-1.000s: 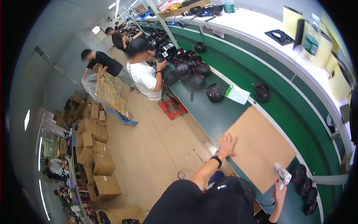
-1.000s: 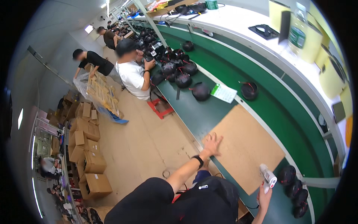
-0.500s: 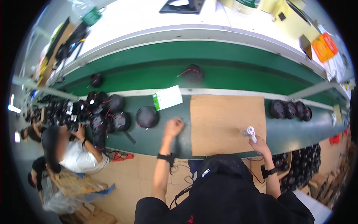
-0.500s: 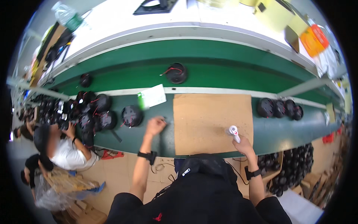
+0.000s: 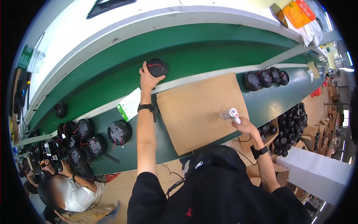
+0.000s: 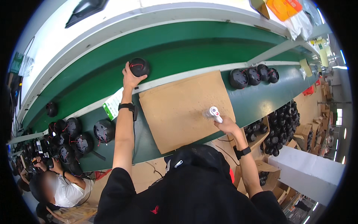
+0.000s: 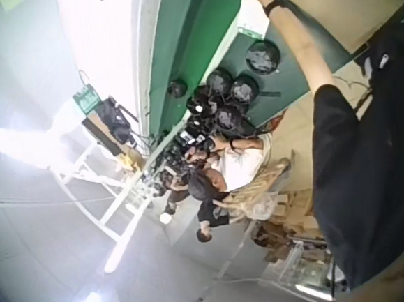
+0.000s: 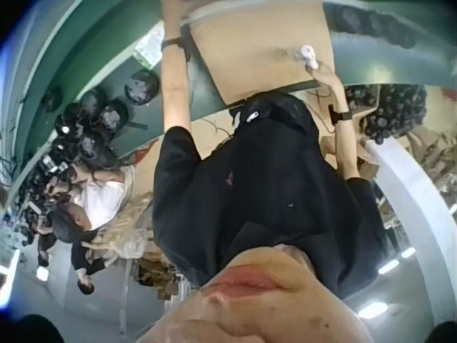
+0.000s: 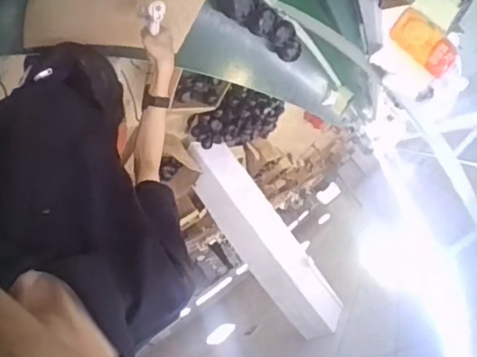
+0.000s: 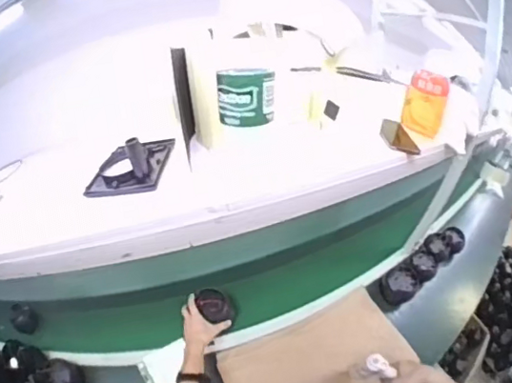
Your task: Assembling electronic components using a glue gun on a production line.
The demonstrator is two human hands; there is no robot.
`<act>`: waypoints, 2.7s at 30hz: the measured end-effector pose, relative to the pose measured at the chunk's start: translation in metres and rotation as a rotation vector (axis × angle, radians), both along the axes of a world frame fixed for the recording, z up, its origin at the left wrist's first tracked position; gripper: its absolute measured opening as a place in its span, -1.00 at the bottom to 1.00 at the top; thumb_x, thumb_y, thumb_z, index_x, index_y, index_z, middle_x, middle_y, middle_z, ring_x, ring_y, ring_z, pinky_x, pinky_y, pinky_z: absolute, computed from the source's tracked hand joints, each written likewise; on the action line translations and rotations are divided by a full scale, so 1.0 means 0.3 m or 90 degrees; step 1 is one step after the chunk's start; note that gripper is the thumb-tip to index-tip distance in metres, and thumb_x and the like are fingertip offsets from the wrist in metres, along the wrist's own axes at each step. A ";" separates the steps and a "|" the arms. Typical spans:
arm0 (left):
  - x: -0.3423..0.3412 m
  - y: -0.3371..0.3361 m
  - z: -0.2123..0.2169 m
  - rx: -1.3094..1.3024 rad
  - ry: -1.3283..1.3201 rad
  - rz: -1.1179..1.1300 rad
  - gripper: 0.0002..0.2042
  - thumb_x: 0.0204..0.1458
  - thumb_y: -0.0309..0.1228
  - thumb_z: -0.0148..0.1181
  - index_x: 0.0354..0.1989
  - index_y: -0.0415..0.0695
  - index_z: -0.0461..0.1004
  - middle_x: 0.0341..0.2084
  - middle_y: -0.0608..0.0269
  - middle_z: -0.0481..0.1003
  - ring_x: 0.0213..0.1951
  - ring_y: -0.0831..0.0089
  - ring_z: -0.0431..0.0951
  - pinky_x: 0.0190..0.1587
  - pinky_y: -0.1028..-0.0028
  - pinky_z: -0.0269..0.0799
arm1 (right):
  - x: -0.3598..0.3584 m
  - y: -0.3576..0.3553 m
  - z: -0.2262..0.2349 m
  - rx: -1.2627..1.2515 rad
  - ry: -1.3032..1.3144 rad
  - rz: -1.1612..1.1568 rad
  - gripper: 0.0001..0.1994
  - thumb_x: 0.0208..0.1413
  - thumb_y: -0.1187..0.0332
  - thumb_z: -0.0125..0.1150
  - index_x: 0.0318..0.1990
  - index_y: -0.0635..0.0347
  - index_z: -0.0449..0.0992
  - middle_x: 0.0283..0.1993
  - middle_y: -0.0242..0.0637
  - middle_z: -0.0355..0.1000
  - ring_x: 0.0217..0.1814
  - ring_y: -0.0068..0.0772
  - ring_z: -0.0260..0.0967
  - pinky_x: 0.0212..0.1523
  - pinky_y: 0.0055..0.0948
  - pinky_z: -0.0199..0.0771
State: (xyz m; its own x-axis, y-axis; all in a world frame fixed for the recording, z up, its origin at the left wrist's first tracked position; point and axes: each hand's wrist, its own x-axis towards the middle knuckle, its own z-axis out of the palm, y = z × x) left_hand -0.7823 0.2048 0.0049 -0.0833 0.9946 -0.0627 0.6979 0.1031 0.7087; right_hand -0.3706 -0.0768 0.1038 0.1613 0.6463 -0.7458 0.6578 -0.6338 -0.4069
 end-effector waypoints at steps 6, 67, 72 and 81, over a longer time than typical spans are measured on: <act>0.192 -0.440 0.134 0.082 -0.042 -0.181 0.23 -0.53 -0.25 0.67 0.45 -0.01 0.01 0.25 -0.12 0.20 0.20 -0.12 0.40 0.21 0.11 0.44 | 0.113 -0.061 -0.050 0.179 0.002 0.091 -0.73 0.09 0.27 0.20 -0.21 0.34 0.54 -0.43 -0.01 0.53 -0.40 -0.17 0.52 -0.32 -0.21 0.49; 0.350 -0.949 -0.045 0.026 -0.254 -0.155 -0.84 -0.05 -0.70 0.34 -0.26 -0.33 0.63 -0.36 0.13 0.59 -0.33 0.44 0.56 -0.26 0.57 0.44 | -0.036 -0.065 -0.018 0.272 0.123 0.565 -0.69 -0.18 0.34 0.41 -0.25 0.24 0.54 -0.27 -0.18 0.49 -0.39 -0.19 0.53 -0.53 -0.39 0.49; 0.322 -0.999 -0.022 0.121 -0.269 -0.197 -0.78 -0.21 -0.76 0.34 -0.32 -0.34 0.60 -0.44 0.12 0.52 -0.41 0.36 0.47 -0.37 0.49 0.33 | -0.042 -0.055 -0.011 0.268 0.118 0.561 -0.70 -0.18 0.35 0.41 -0.26 0.24 0.54 -0.27 -0.17 0.50 -0.43 -0.20 0.52 -0.52 -0.38 0.49; 0.325 -1.079 -0.027 0.116 -0.261 -0.228 -0.69 -0.45 -0.64 0.36 -0.37 -0.28 0.66 -0.50 0.19 0.46 -0.46 0.31 0.43 -0.42 0.40 0.28 | -0.047 -0.045 -0.005 0.279 0.122 0.576 -0.72 -0.16 0.35 0.40 -0.26 0.24 0.54 -0.28 -0.17 0.50 -0.46 -0.21 0.51 -0.54 -0.38 0.47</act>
State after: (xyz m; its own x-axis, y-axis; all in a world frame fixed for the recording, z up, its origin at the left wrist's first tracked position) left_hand -0.6848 -0.1189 -0.0032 0.2558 0.9539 0.1567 0.3317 -0.2389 0.9126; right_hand -0.3847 -0.0903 0.1024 -0.6197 0.6883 -0.3772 0.7155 0.2978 -0.6320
